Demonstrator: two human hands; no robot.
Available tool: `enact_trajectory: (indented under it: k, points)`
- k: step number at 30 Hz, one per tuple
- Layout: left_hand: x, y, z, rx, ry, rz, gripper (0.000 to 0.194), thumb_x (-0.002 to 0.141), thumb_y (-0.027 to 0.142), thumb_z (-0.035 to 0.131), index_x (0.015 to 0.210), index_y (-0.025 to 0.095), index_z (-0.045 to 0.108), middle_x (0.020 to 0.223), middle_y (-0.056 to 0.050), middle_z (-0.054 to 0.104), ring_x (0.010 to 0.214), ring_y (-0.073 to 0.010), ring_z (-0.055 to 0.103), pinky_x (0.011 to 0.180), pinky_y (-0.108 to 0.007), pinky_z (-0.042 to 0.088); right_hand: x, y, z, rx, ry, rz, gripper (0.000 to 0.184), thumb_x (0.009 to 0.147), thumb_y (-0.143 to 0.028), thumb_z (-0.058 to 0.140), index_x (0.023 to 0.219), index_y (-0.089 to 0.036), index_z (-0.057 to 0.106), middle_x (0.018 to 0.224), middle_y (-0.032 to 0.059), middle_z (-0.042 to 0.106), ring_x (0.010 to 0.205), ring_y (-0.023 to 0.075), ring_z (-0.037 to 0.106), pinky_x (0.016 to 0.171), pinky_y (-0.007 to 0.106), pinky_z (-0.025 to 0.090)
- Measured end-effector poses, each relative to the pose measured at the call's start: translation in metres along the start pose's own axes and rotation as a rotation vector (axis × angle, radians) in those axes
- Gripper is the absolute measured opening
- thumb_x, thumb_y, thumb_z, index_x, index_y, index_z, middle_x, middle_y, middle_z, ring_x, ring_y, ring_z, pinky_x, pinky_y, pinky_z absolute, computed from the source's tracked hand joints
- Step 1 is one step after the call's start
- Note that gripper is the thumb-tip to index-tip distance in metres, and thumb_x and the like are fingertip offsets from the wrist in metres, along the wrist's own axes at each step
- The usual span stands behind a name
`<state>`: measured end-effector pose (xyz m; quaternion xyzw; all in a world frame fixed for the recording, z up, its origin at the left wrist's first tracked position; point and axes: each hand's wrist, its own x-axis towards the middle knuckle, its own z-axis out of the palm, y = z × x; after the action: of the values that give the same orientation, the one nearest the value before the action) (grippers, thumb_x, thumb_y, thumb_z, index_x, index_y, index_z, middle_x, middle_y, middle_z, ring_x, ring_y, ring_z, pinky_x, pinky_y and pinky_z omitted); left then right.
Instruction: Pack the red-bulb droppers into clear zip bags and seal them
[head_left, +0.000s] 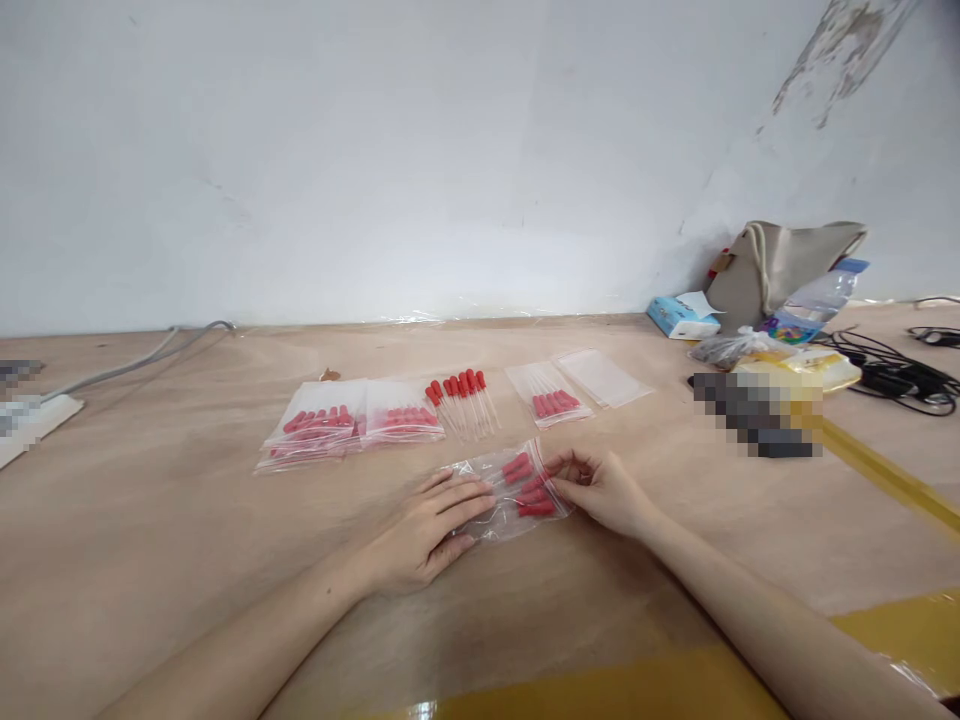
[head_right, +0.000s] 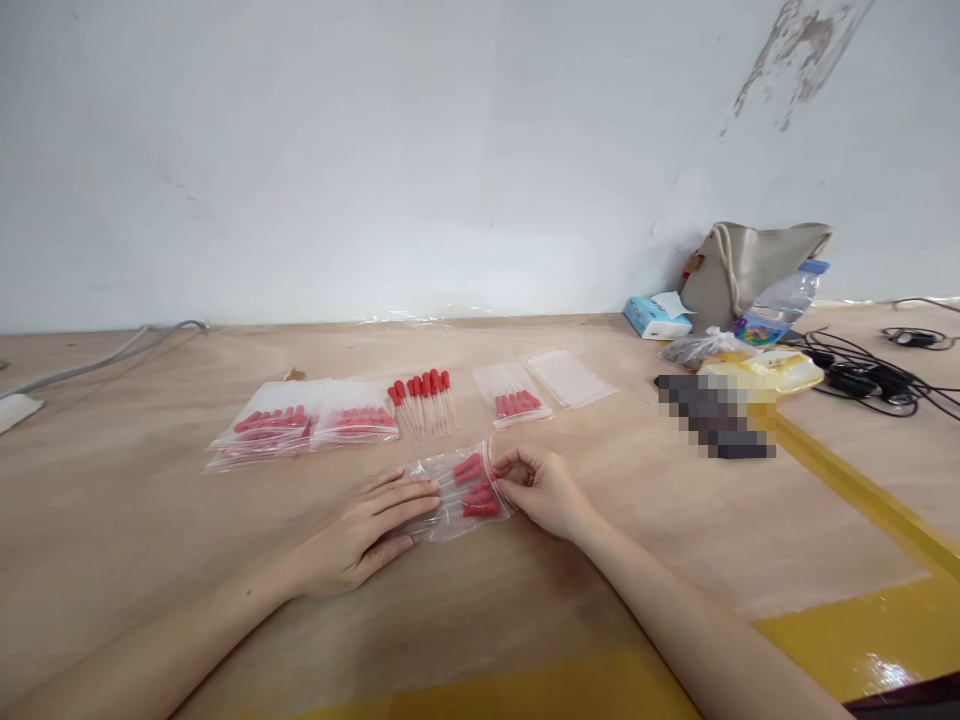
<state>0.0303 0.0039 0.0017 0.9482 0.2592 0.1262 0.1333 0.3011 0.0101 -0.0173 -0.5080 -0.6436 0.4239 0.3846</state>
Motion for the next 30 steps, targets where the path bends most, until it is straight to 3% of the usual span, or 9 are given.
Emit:
enact_trajectory:
  k: [3,6,8,10,14,17,20,24,30]
  points:
    - [-0.001,-0.001,0.001,0.006,0.001,0.001,0.043,0.09,0.025,0.039,0.132,0.026,0.034,0.134,-0.002,0.041,0.124,-0.0185,0.036,0.106,-0.041,0.023,-0.001,-0.005,0.002,0.178,-0.04,0.087,0.037,0.071,-0.043,0.057,0.098,-0.018,0.052,0.071,-0.0002,0.062,0.044,0.0066,0.048,0.042,0.021,0.039]
    - [-0.001,-0.001,0.0,0.012,-0.003,0.01,0.042,0.09,0.025,0.039,0.132,0.026,0.034,0.135,-0.002,0.041,0.124,-0.0177,0.035,0.106,-0.04,0.022,0.001,-0.008,0.0,0.218,-0.048,0.178,0.044,0.075,-0.049,0.05,0.107,-0.018,0.048,0.071,-0.0007,0.062,0.031,0.0028,0.036,0.032,0.019,0.028]
    - [0.0,-0.001,0.0,0.017,-0.012,0.013,0.042,0.091,0.026,0.039,0.132,0.026,0.035,0.135,-0.002,0.041,0.124,-0.0173,0.035,0.106,-0.04,0.022,0.004,-0.008,-0.002,0.189,0.039,0.205,0.043,0.073,-0.049,0.053,0.103,-0.018,0.051,0.076,0.001,0.063,0.031,0.0023,0.036,0.031,0.019,0.028]
    - [0.0,-0.001,-0.001,0.018,-0.03,0.014,0.041,0.09,0.026,0.04,0.131,0.027,0.035,0.135,-0.001,0.041,0.125,-0.0172,0.035,0.107,-0.041,0.021,0.007,-0.006,-0.001,0.155,0.058,0.204,0.039,0.07,-0.046,0.059,0.096,-0.018,0.055,0.078,0.0026,0.064,0.04,0.0052,0.046,0.037,0.02,0.036]
    - [0.002,0.0,-0.001,0.006,-0.041,0.032,0.043,0.091,0.026,0.04,0.133,0.027,0.032,0.135,0.0,0.04,0.126,-0.0165,0.033,0.108,-0.04,0.02,0.011,-0.001,0.003,0.134,-0.099,0.155,0.03,0.065,-0.044,0.066,0.073,-0.016,0.058,0.07,0.0021,0.064,0.061,0.0128,0.059,0.055,0.024,0.046]
    - [0.001,0.0,-0.001,-0.009,-0.005,0.017,0.046,0.091,0.026,0.04,0.135,0.027,0.027,0.139,-0.001,0.034,0.128,-0.0177,0.029,0.108,-0.04,0.02,0.009,-0.002,0.0,0.198,-0.155,0.171,0.03,0.066,-0.044,0.065,0.067,-0.016,0.054,0.059,-0.0022,0.06,0.052,0.0096,0.055,0.049,0.021,0.043]
    - [-0.002,0.001,-0.002,-0.029,0.03,-0.055,0.049,0.092,0.028,0.038,0.137,0.027,0.021,0.144,-0.002,0.023,0.13,-0.0195,0.023,0.106,-0.04,0.023,0.004,-0.008,-0.011,0.425,-0.225,0.223,0.025,0.069,-0.04,0.065,0.074,-0.016,0.057,0.062,-0.0021,0.062,0.05,0.0087,0.056,0.048,0.02,0.044]
    - [-0.004,0.001,0.0,-0.064,0.004,-0.142,0.052,0.091,0.03,0.039,0.138,0.028,0.017,0.145,-0.001,0.017,0.13,-0.0194,0.024,0.104,-0.036,0.029,0.006,-0.015,-0.035,0.756,-0.037,0.236,0.014,0.068,-0.026,0.068,0.072,-0.018,0.057,0.072,-0.0008,0.067,0.06,0.0111,0.062,0.059,0.023,0.051]
    - [-0.004,-0.002,0.004,-0.04,-0.019,-0.181,0.052,0.09,0.034,0.04,0.138,0.029,0.019,0.143,-0.001,0.023,0.129,-0.0246,0.024,0.104,-0.043,0.028,0.048,-0.009,-0.055,0.868,0.364,0.128,0.004,0.072,-0.016,0.062,0.073,-0.017,0.058,0.068,-0.0001,0.066,0.056,0.0095,0.062,0.053,0.018,0.053]
